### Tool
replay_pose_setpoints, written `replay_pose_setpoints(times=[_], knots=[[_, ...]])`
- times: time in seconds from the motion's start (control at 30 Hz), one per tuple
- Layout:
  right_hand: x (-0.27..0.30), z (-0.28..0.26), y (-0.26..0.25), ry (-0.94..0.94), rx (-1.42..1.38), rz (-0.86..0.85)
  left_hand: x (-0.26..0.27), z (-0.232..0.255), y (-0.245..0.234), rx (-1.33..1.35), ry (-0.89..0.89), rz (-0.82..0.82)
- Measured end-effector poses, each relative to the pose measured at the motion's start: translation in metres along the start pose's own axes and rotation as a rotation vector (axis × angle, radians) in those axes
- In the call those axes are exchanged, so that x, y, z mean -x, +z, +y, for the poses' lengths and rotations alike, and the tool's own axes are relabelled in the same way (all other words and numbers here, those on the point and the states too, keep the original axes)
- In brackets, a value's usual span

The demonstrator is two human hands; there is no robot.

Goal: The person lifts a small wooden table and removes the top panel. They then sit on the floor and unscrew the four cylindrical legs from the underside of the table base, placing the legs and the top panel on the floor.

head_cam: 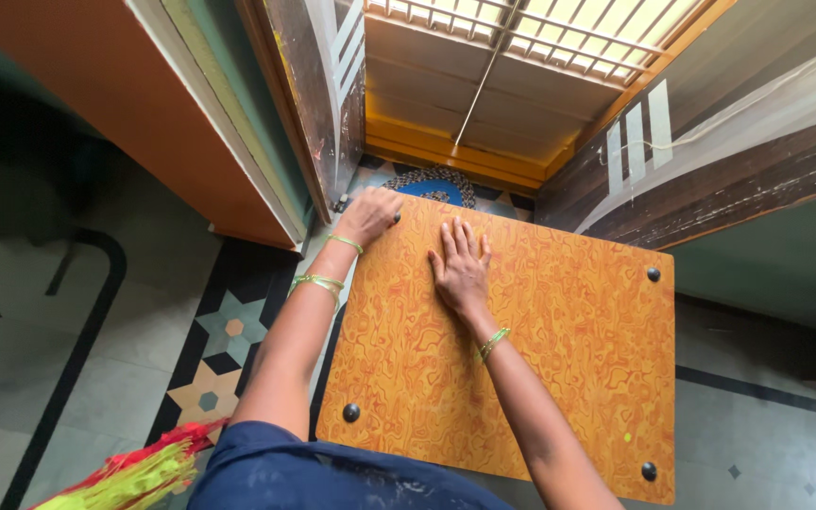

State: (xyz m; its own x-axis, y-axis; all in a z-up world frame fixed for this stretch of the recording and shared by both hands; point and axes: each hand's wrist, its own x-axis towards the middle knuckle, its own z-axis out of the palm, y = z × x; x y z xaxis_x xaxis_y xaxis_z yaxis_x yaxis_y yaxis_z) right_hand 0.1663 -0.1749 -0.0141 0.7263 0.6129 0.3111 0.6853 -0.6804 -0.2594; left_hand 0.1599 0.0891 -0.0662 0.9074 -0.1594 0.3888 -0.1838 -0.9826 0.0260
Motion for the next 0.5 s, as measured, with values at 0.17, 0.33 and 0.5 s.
replay_pose_setpoints(times=[0.17,0.33,0.5], knots=[[0.000,0.001,0.000,-0.005,0.022,-0.015,-0.006,0.011,0.000,-0.271,0.077,-0.150],[0.003,-0.002,0.001,-0.003,0.022,-0.019,-0.009,0.013,-0.010,-0.227,-0.058,-0.362],[0.001,-0.001,0.000,-0.003,0.034,-0.013,-0.008,-0.001,-0.006,-0.070,0.131,-0.045]])
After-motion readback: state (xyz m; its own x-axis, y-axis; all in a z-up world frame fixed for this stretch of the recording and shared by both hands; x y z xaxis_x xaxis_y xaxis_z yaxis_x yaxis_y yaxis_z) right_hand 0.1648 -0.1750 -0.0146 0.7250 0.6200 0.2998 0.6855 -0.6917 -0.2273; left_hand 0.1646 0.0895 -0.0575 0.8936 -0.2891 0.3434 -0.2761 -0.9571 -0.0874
